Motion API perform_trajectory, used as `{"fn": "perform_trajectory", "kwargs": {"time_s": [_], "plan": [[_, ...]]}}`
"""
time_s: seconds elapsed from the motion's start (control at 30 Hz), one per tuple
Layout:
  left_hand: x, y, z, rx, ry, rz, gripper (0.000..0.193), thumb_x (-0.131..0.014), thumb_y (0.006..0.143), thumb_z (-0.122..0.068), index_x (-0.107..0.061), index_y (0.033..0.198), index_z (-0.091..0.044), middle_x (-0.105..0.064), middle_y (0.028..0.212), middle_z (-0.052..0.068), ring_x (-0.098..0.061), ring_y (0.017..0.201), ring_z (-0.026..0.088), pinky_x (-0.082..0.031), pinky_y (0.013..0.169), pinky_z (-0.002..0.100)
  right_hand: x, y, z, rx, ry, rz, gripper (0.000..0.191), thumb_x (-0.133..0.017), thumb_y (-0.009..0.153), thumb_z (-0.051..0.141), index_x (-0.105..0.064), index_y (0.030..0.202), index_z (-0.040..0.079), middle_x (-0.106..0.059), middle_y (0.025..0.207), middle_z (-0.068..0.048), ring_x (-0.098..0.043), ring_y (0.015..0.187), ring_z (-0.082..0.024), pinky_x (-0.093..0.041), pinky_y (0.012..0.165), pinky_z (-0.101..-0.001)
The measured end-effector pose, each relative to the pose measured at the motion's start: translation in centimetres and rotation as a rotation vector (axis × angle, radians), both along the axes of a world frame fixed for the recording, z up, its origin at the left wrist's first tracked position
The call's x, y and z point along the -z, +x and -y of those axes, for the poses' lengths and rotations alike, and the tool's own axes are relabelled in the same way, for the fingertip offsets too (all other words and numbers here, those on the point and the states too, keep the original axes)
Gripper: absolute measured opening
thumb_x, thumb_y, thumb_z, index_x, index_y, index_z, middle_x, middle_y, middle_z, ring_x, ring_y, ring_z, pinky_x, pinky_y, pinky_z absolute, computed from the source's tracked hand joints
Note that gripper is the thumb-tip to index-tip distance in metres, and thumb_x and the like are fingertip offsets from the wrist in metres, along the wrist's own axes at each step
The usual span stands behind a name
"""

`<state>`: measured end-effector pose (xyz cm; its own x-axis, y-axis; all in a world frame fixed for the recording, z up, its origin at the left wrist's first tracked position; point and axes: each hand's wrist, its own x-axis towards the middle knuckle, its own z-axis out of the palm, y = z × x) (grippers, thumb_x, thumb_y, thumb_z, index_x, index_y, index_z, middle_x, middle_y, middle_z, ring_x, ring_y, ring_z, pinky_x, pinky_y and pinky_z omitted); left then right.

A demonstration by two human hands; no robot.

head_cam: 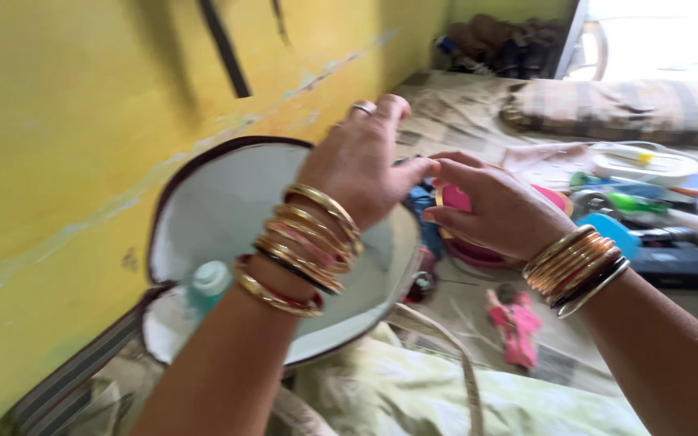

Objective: The person wipes a teal bottle with a pink cloth, then places it into a large tote bag. The person then wipes a maroon cosmetic case and places it into the same tote bag.

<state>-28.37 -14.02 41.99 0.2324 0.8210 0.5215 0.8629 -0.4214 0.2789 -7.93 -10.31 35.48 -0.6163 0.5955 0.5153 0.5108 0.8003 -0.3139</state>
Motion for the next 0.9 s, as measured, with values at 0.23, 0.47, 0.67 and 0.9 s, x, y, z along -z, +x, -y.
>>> {"fn": "perform_trajectory", "kwargs": {"time_s": [0.23,0.47,0.67,0.9], "plan": [[8.0,14.1,-1.4,0.167,-0.305,-0.038,0.086,-0.076,0.081,-0.046,-0.036,0.150,-0.014,-0.051,0.139,0.024,-0.053,0.126,0.042,-0.046,0.101,0.049,8.0,13.2,-0.5,0.277,-0.142,-0.042,0.049,-0.072,0.085,0.023,-0.062,0.132,0.013,-0.074,0.117,-0.013,-0.076,0.101,-0.026,-0.060,0.087,-0.0386],[22.1,18.5,-5.9,0.204,-0.661,0.112,0.084,-0.078,0.079,-0.047,-0.040,0.148,-0.015,-0.047,0.147,0.020,-0.051,0.133,0.038,-0.044,0.109,0.045,19.4,20.6,-2.1,0.532,-0.523,-0.076,0.049,-0.076,0.085,0.030,-0.063,0.131,0.018,-0.071,0.125,-0.006,-0.075,0.102,-0.021,-0.060,0.088,-0.0393],[30.6,19.3,-9.4,-0.072,-0.924,0.044,0.084,-0.080,0.078,-0.045,-0.043,0.148,-0.019,-0.048,0.150,0.015,-0.052,0.136,0.034,-0.045,0.112,0.044,27.5,22.2,-2.8,0.716,-0.608,-0.226,0.065,-0.076,0.084,0.033,-0.051,0.143,0.022,-0.054,0.144,-0.007,-0.067,0.116,-0.023,-0.057,0.095,-0.0384],[36.8,20.3,-14.3,-0.191,-0.919,-0.118,0.067,-0.078,0.086,-0.039,-0.048,0.141,-0.014,-0.052,0.148,0.012,-0.046,0.141,0.032,-0.039,0.115,0.048,34.8,19.7,-3.9,0.679,-0.618,-0.136,0.071,-0.079,0.081,0.039,-0.048,0.144,0.024,-0.046,0.152,-0.008,-0.060,0.126,-0.028,-0.053,0.102,-0.0402]]}}
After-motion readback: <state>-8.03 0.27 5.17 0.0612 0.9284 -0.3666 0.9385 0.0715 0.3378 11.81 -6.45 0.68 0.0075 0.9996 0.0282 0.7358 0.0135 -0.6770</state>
